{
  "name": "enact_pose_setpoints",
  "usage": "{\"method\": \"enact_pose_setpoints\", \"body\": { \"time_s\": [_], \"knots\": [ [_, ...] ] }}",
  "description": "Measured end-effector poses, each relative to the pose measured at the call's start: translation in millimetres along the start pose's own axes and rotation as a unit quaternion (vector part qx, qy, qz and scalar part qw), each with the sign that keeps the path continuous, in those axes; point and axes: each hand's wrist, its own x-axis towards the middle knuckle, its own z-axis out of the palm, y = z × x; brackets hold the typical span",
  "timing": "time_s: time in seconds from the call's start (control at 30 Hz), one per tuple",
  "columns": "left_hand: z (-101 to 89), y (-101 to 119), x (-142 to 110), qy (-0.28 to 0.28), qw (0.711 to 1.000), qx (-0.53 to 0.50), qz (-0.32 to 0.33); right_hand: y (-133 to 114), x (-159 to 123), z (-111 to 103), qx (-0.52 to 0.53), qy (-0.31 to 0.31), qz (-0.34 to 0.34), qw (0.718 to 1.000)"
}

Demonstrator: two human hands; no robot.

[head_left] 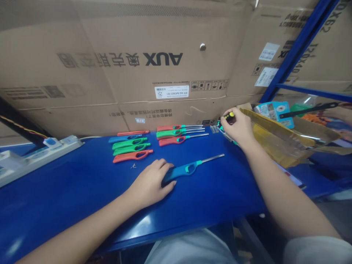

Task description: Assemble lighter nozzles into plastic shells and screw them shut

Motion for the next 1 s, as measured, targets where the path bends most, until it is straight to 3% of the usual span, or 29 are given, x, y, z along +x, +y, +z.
{"method": "enact_pose_setpoints", "body": {
  "time_s": [0.23, 0.37, 0.57, 0.77, 1.0],
  "knots": [
    [7.4, -10.3, 5.5, 0.013, 0.998, -0.055, 0.02, 21.2, -14.0, 30.3, -0.086, -0.194, -0.085, 0.974],
    [7.7, -13.6, 7.1, 0.017, 0.997, -0.074, 0.025, 32.0, -21.9, 40.5, -0.121, -0.271, -0.065, 0.953],
    [-3.8, -30.8, 12.4, 0.02, 0.995, -0.087, 0.031, 43.7, -21.4, 31.4, -0.19, -0.367, -0.028, 0.91],
    [-28.3, -51.7, 29.3, 0.068, 0.996, -0.048, 0.02, 45.9, -15.3, 24.8, -0.233, -0.38, -0.018, 0.895],
    [-28.4, -66.5, 72.5, 0.105, 0.992, 0.052, 0.04, 30.0, -14.7, 26.8, -0.235, -0.28, 0.002, 0.931]
  ]
}}
